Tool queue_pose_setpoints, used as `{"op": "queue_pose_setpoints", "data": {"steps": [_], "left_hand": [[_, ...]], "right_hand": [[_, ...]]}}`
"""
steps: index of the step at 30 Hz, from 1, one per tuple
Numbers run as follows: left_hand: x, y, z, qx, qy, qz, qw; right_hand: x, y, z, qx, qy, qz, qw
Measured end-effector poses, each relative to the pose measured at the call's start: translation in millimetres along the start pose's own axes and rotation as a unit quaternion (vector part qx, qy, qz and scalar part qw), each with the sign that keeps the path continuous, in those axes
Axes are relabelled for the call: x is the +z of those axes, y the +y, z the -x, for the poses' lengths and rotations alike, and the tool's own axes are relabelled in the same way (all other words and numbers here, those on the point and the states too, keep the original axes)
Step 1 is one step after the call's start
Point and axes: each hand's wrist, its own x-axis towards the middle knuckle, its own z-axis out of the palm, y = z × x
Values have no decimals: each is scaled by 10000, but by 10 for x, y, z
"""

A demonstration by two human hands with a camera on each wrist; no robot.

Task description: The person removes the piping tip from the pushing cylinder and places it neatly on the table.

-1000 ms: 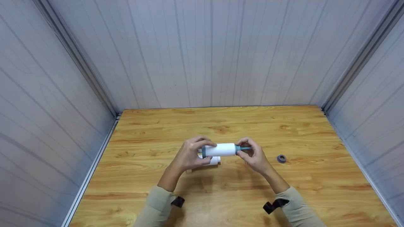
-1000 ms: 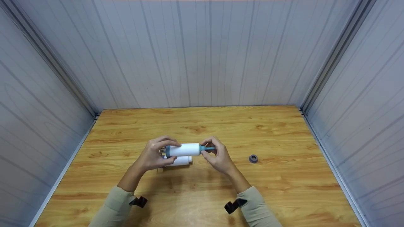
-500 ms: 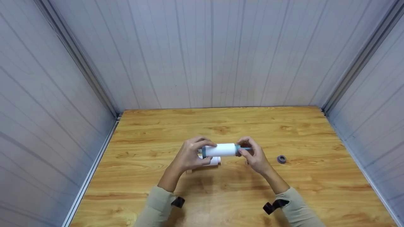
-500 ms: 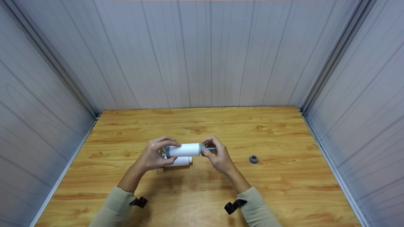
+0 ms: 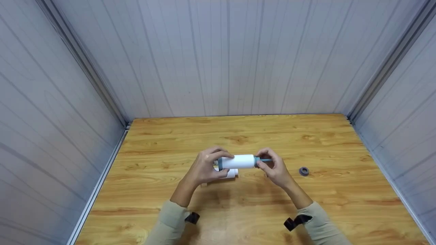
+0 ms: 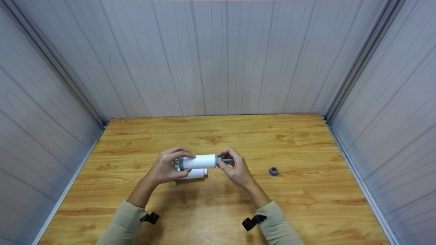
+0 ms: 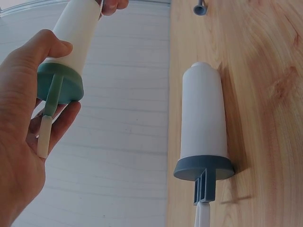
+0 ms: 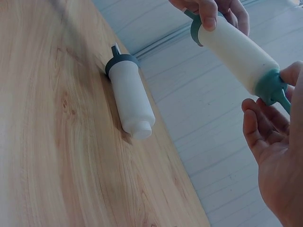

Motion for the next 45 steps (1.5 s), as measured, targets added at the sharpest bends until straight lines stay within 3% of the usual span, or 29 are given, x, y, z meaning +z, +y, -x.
{"op": "queue_pose_setpoints", "data": {"steps": [7, 20, 28, 37, 45], "left_hand": [[0, 1, 8, -21, 27, 22, 10000], [-5, 7, 0, -23, 1, -59, 10000], [-2, -8, 2, 2, -13, -46, 10000], [-21, -5, -7, -92, -110, -38, 9999], [-21, 3, -22, -60, -73, -139, 9999]], "right_hand": [[5, 21, -4, -471, -122, -228, 9986], [26, -9, -10, -11, 85, 398, 9992], [11, 1, 9, -48, -38, 171, 9998], [1, 4, -1, -429, -174, -83, 9989], [-11, -18, -4, -117, -80, 23, 9999]]}}
